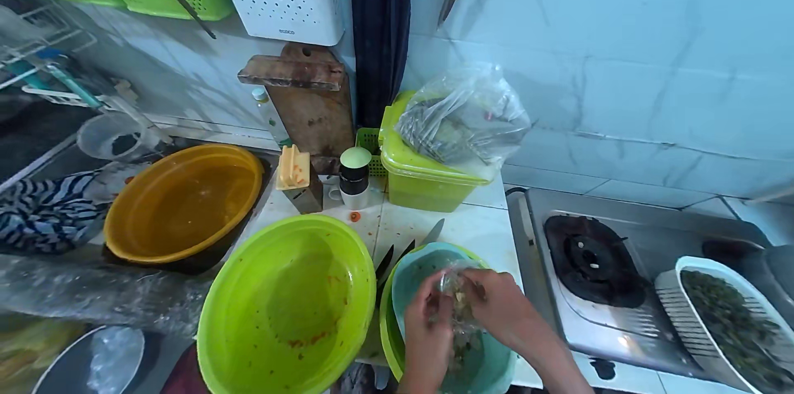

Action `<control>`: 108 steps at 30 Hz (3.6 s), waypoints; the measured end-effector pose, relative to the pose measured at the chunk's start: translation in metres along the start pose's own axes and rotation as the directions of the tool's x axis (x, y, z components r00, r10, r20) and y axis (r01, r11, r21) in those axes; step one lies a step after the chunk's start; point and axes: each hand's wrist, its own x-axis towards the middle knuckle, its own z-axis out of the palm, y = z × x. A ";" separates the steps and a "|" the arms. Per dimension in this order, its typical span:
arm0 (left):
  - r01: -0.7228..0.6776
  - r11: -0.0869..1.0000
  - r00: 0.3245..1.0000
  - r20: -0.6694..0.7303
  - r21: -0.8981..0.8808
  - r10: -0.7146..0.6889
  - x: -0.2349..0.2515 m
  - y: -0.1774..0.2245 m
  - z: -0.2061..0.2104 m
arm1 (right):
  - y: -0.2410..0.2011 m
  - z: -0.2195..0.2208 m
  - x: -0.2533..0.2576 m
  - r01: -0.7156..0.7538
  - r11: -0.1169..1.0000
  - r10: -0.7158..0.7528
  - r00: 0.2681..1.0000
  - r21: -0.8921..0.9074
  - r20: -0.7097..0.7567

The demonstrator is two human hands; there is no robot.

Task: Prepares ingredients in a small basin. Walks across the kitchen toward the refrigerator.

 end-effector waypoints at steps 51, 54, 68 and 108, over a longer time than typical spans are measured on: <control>-0.223 0.916 0.969 0.182 0.333 0.169 0.053 0.030 -0.043 | 0.094 0.122 0.023 0.381 0.917 -0.295 0.846 -0.116 0.445; -0.263 0.952 0.962 0.125 0.160 0.244 0.057 0.040 -0.038 | 0.083 0.124 0.041 0.313 0.947 -0.295 0.937 -0.075 0.187; -0.222 0.970 0.967 0.146 0.100 0.207 0.053 0.015 -0.051 | 0.108 0.110 -0.002 0.154 0.934 -0.324 0.748 0.323 0.580; -0.109 0.991 0.984 0.149 0.079 0.096 0.066 -0.012 -0.048 | 0.095 0.166 0.003 0.177 0.980 -0.201 0.872 0.096 0.446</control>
